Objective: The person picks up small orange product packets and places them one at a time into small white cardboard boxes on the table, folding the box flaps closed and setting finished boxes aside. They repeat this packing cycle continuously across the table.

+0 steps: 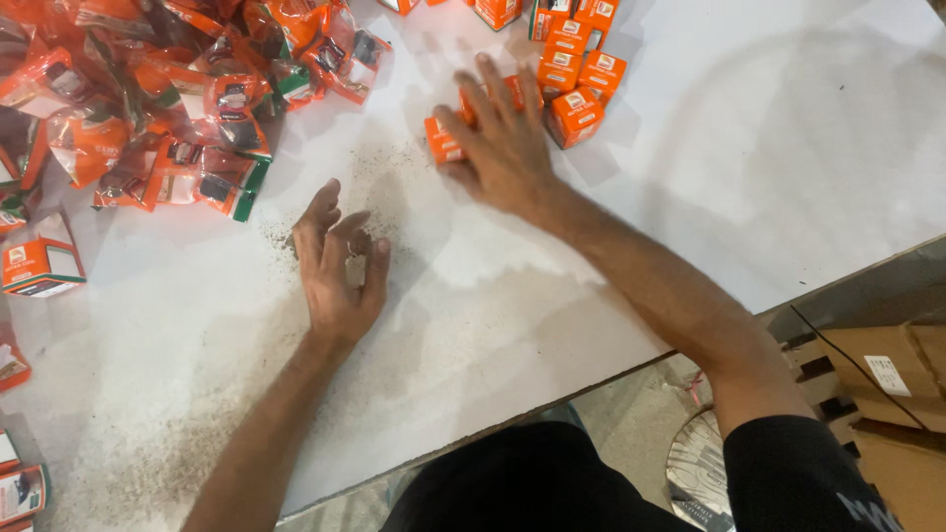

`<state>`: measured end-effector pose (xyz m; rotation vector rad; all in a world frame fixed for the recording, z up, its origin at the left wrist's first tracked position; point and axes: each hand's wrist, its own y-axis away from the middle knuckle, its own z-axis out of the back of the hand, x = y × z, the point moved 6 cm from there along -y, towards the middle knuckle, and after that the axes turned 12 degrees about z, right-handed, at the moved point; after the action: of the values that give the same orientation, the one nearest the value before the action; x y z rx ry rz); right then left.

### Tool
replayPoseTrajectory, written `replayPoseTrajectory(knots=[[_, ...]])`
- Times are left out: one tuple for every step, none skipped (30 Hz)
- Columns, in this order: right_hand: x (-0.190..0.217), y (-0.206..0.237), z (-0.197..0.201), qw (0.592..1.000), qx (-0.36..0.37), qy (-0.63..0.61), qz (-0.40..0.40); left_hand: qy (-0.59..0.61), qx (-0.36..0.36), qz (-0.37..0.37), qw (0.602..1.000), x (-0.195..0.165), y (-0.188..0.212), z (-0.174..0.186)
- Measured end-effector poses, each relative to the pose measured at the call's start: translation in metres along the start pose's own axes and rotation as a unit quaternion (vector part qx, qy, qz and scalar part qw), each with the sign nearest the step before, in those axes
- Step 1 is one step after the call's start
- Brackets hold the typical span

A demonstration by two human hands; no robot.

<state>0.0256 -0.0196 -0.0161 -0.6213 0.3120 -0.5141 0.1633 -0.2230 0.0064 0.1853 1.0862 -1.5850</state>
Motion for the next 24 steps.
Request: replayPoseTrajectory(knots=[[-0.018,0.007,0.003,1.000,-0.014,0.011,-0.005,0.000,0.007,0.000,1.000,0.000,-0.001,-0.001],[-0.039,0.010,-0.001,0.999,0.013,0.005,-0.049,0.000,0.013,0.002,1.000,0.000,-0.001,-0.002],[-0.055,0.014,-0.004,0.995,0.041,-0.002,-0.093,-0.001,0.018,0.005,1.000,0.000,-0.001,-0.003],[-0.068,0.018,0.003,0.993,0.032,0.041,-0.110,0.002,0.019,0.012,1.000,-0.001,0.001,-0.003],[-0.077,0.022,0.011,0.988,0.021,0.083,-0.126,0.003,0.018,0.018,1.000,-0.001,0.003,-0.002],[-0.080,0.026,0.018,0.986,0.032,0.106,-0.128,0.004,0.016,0.026,1.000,-0.002,0.008,0.000],[-0.080,0.029,0.025,0.983,0.043,0.126,-0.126,-0.004,0.017,0.015,1.000,-0.004,0.015,0.003],[-0.075,0.030,0.031,0.986,0.037,0.126,-0.107,-0.018,0.014,0.009,1.000,-0.004,0.025,0.008],[-0.064,0.029,0.036,0.989,0.029,0.122,-0.084,-0.034,0.008,0.005,0.999,-0.002,0.037,0.019],[-0.049,0.024,0.035,0.996,0.021,0.068,-0.051,-0.062,-0.004,-0.004,0.998,0.002,0.051,0.034],[-0.034,0.020,0.034,1.000,0.016,0.014,-0.018,-0.090,-0.015,-0.012,0.996,0.008,0.066,0.049],[-0.017,0.013,0.030,0.999,0.010,-0.038,0.012,-0.118,-0.024,-0.023,0.993,0.017,0.081,0.065],[0.002,0.008,0.024,0.996,0.018,-0.086,0.028,-0.077,-0.056,0.025,0.995,0.036,0.092,0.091],[0.021,0.004,0.018,0.990,0.029,-0.135,0.043,-0.034,-0.088,0.072,0.993,0.057,0.106,0.121],[0.032,-0.001,0.016,0.986,0.036,-0.157,0.051,-0.025,-0.160,0.090,0.983,0.078,0.121,0.165],[0.042,-0.004,0.013,0.982,0.043,-0.176,0.056,-0.093,-0.252,0.135,0.954,0.096,0.140,0.213],[0.050,-0.007,0.013,0.978,0.052,-0.195,0.059,-0.186,-0.340,0.196,0.901,0.111,0.160,0.262],[0.055,-0.010,0.013,0.976,0.050,-0.205,0.061,-0.243,-0.402,0.258,0.844,0.125,0.178,0.306],[0.057,-0.012,0.015,0.974,0.048,-0.214,0.062,-0.224,-0.424,0.307,0.822,0.141,0.192,0.337],[0.059,-0.013,0.017,0.971,0.046,-0.224,0.064,-0.123,-0.463,0.345,0.807,0.157,0.206,0.365],[0.060,-0.015,0.018,0.972,0.049,-0.221,0.064,-0.175,-0.442,0.378,0.794,0.166,0.211,0.381],[0.061,-0.016,0.019,0.973,0.052,-0.217,0.063,-0.225,-0.418,0.411,0.779,0.174,0.210,0.396],[0.061,-0.017,0.019,0.973,0.056,-0.213,0.064,-0.272,-0.392,0.443,0.759,0.181,0.207,0.407],[0.062,-0.017,0.019,0.972,0.056,-0.218,0.065,-0.241,-0.378,0.458,0.768,0.190,0.203,0.407]])
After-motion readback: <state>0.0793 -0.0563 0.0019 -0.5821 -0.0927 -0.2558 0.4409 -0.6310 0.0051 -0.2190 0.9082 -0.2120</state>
